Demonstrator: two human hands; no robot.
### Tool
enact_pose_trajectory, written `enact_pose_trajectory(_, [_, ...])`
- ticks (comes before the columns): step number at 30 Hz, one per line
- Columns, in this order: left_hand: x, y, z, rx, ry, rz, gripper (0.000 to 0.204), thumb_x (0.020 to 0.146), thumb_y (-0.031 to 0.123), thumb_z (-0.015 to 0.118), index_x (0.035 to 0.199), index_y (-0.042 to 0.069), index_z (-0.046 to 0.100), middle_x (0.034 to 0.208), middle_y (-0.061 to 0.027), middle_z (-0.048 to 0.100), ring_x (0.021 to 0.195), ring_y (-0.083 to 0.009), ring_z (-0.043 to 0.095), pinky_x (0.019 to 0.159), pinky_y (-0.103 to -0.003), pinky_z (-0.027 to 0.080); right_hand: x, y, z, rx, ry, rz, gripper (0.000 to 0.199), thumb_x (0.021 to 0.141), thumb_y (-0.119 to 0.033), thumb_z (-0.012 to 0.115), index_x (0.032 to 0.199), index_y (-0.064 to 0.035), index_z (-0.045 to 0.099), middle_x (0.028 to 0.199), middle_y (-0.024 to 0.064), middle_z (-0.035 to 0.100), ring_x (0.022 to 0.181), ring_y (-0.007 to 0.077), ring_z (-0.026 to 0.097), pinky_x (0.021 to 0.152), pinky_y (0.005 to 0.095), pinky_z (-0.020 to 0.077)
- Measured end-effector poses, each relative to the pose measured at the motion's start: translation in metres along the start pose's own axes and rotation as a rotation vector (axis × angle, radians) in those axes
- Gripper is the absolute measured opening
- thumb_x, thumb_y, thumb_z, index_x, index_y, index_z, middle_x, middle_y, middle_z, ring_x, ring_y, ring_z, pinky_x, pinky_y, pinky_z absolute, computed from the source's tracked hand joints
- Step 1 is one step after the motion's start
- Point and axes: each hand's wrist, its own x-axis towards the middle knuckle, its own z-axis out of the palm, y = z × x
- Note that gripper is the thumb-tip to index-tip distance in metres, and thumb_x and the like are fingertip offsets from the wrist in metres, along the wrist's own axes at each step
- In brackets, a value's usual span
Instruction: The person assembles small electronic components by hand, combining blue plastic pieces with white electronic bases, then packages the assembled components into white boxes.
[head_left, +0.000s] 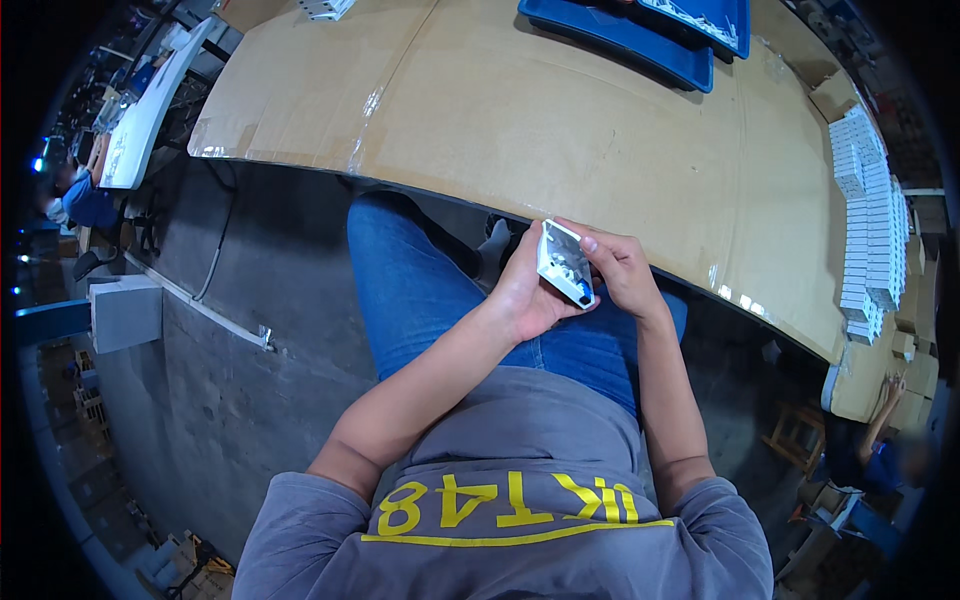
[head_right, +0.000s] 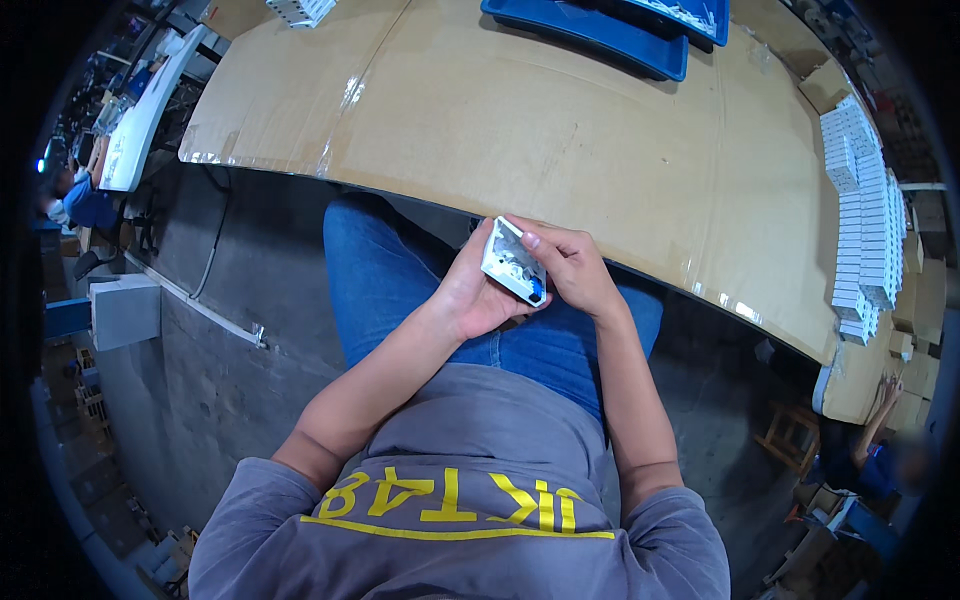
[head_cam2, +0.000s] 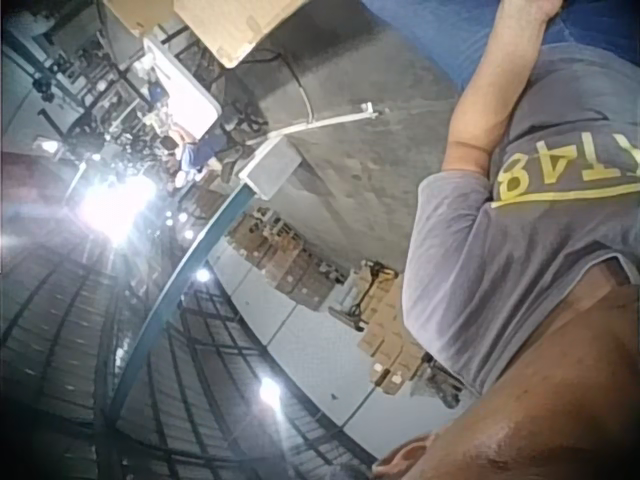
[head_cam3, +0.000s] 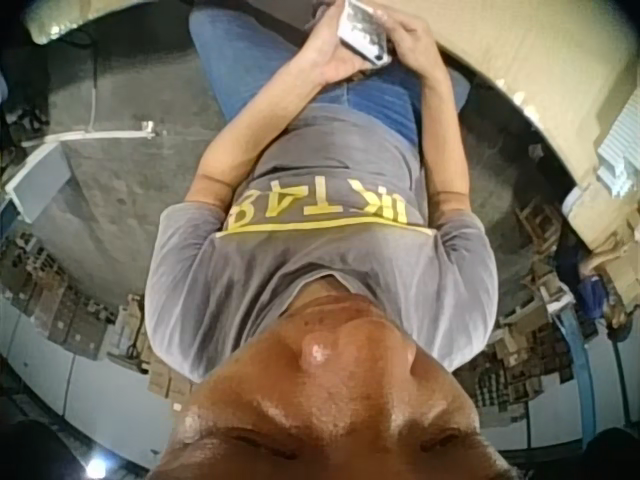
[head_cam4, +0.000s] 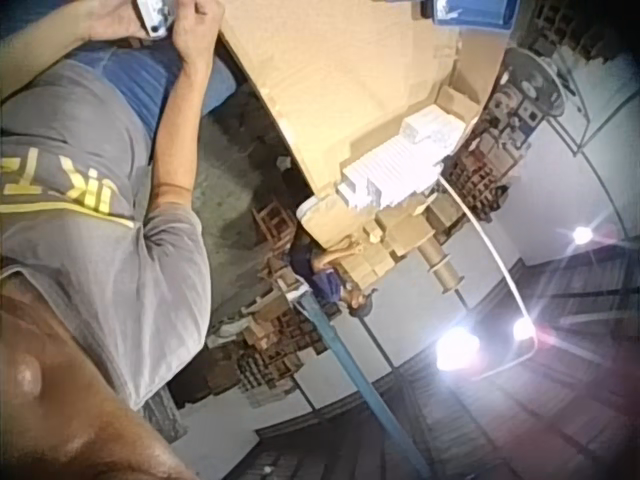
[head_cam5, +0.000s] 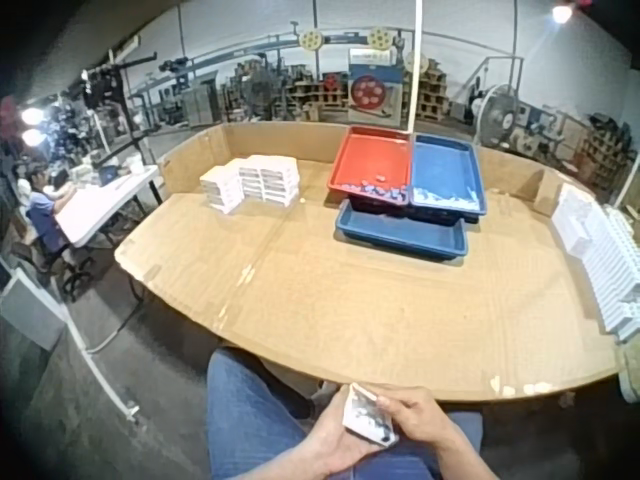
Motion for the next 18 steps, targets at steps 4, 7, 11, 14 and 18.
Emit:
enact_pose_trajectory(4, [-0.0016,-0.0011,0.0029,-0.004,0.036,-0.007,0.062,0.111,0.062,0.025,0.141,0.015,0.051,0.136,-0.0117,0.057,0.118,-0.0309,0.059,0.097,-0.058,0.053,-0.0003,0.003,-0.0014,-0.009,-0.006,0.026,0.038,0.108,-0.027,0.06,0.134,-0.0008,0.069,0.117,0.0083,0.076,0.103,0.0108,0.065,0.091,0.0277,0.0528])
enact_pose_trajectory(7, [-0.0042,-0.0005,0.0064,0.0,0.071,-0.017,0.062,0.11,0.062,0.025,0.142,0.015,0.051,0.138,-0.011,0.057,0.119,-0.0309,0.059,0.097,-0.059,0.052,0.0005,0.0032,-0.0012,-0.001,-0.021,0.035,0.038,0.108,-0.027,0.06,0.134,-0.0003,0.07,0.117,0.0087,0.076,0.103,0.0108,0.065,0.091,0.0278,0.0528])
enact_pose_trajectory(11, [-0.0023,-0.0012,0.0049,0.011,0.07,-0.013,0.062,0.11,0.062,0.025,0.142,0.015,0.051,0.138,-0.0112,0.057,0.119,-0.0312,0.059,0.098,-0.059,0.052,0.0027,0.0014,0.0008,-0.007,-0.017,-0.006,0.038,0.108,-0.027,0.06,0.134,-0.0006,0.069,0.116,0.0094,0.076,0.102,0.011,0.065,0.091,0.0281,0.053])
enact_pose_trajectory(14, [0.0002,-0.0017,0.0013,-0.002,0.09,-0.023,0.062,0.11,0.062,0.026,0.141,0.015,0.051,0.136,-0.0117,0.058,0.117,-0.0314,0.06,0.097,-0.058,0.052,0.0029,0.0015,-0.0006,-0.021,-0.046,0.063,0.038,0.108,-0.026,0.06,0.136,-0.0015,0.068,0.115,0.0092,0.077,0.102,0.0112,0.066,0.092,0.0285,0.0531])
enact_pose_trajectory(18, [0.0005,-0.0018,0.0002,-0.018,0.098,-0.017,0.061,0.111,0.061,0.027,0.14,0.013,0.052,0.132,-0.0125,0.06,0.115,-0.0316,0.062,0.095,-0.056,0.054,0.0029,0.0016,0.0017,-0.114,-0.061,0.082,0.037,0.108,-0.025,0.061,0.137,-0.0036,0.067,0.116,0.0095,0.077,0.102,0.011,0.066,0.093,0.0289,0.053])
